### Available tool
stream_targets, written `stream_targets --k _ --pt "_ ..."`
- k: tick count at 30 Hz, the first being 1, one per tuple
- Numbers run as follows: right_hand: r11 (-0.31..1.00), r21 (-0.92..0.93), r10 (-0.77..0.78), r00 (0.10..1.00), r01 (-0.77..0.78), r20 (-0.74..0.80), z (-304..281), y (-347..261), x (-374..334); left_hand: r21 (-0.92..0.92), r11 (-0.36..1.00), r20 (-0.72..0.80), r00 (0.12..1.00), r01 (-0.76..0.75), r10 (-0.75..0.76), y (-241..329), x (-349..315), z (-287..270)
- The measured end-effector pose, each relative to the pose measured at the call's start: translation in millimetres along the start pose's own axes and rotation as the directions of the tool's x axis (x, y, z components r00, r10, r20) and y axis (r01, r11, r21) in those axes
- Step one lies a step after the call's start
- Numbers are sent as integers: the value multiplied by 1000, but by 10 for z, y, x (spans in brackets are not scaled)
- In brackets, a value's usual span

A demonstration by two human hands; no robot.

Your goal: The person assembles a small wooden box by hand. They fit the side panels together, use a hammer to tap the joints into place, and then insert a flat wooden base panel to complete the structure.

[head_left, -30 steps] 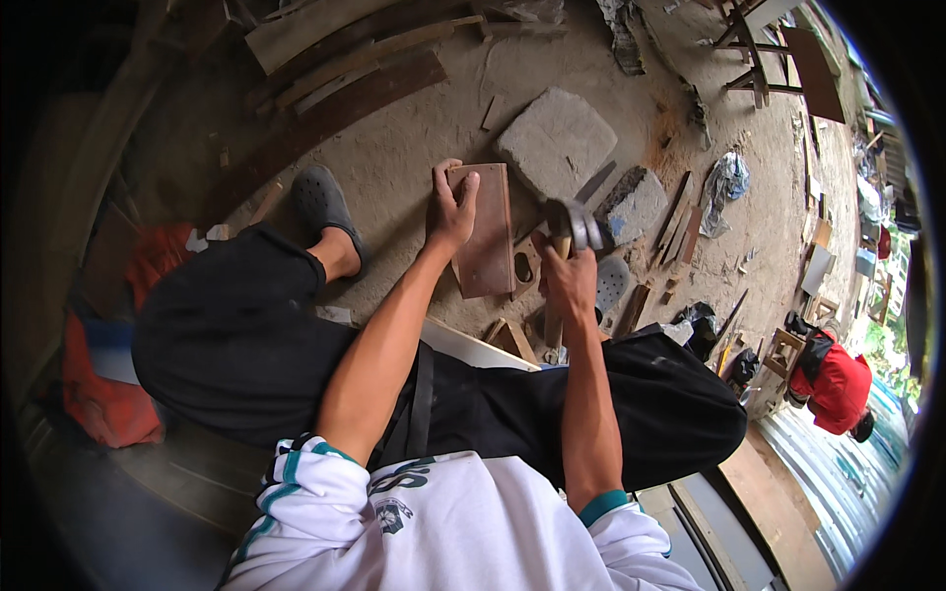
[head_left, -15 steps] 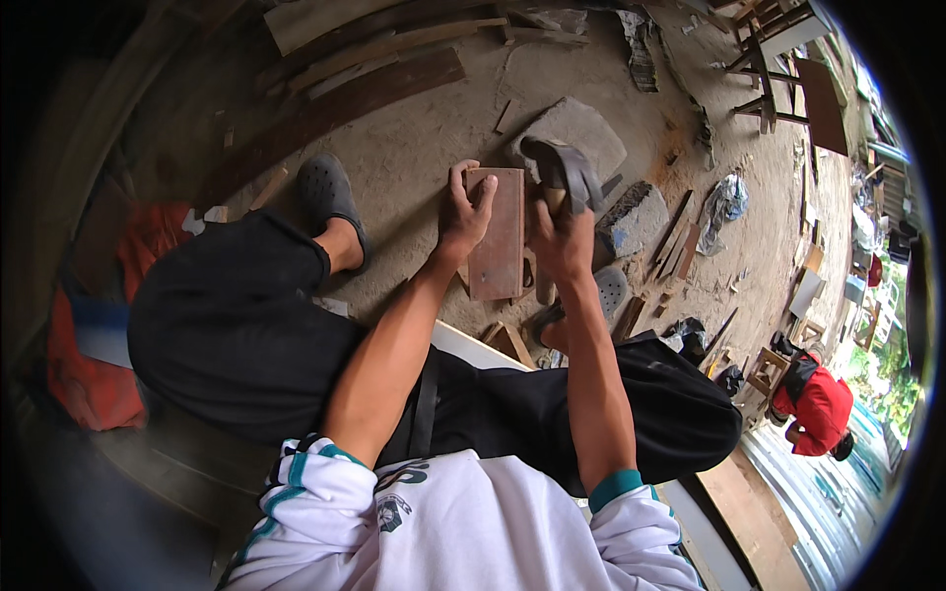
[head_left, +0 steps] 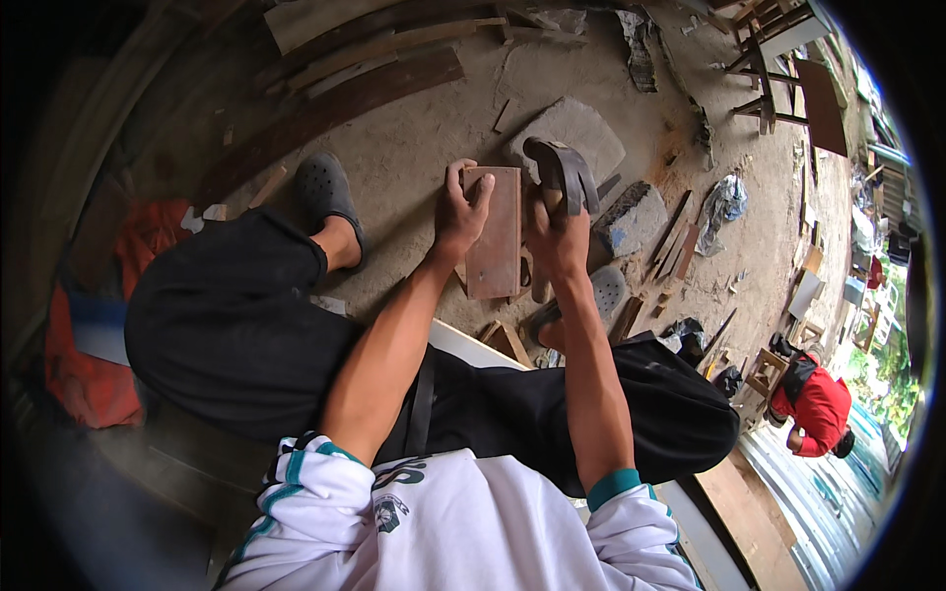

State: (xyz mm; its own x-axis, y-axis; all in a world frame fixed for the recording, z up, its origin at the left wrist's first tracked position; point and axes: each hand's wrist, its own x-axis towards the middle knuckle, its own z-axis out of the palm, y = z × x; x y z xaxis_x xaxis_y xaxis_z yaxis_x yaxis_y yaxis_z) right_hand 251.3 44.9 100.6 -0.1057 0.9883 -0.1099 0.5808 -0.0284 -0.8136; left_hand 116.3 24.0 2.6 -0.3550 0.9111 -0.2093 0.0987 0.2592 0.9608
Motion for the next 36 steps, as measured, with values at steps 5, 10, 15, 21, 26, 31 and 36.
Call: stream_targets --k 5,10,15,21,26,31,36 --pt "967 -77 252 956 -243 149 66 -37 49 -2 996 17 996 93 -93 94 9 -3" --pt "993 -22 119 992 -118 35 10 -84 100 43 998 -37 998 -40 41 19 29 -7" --pt "980 -178 110 986 -86 128 174 206 -3 27 1000 12 1000 -1 0 72 4 -4" --pt "972 -145 190 982 -184 24 -22 196 25 -97 985 -19 989 141 -143 -81 92 34" --pt "948 -24 316 945 -319 -91 -172 371 -378 -131 948 -114 946 289 -304 201 88 48" --pt "841 394 429 901 -370 -69 -171 721 -644 -125 990 -82 994 59 -70 566 -304 -146" --pt "809 485 435 893 -332 -114 -174 863 -672 -283 900 19 936 -333 353 988 -471 -386"
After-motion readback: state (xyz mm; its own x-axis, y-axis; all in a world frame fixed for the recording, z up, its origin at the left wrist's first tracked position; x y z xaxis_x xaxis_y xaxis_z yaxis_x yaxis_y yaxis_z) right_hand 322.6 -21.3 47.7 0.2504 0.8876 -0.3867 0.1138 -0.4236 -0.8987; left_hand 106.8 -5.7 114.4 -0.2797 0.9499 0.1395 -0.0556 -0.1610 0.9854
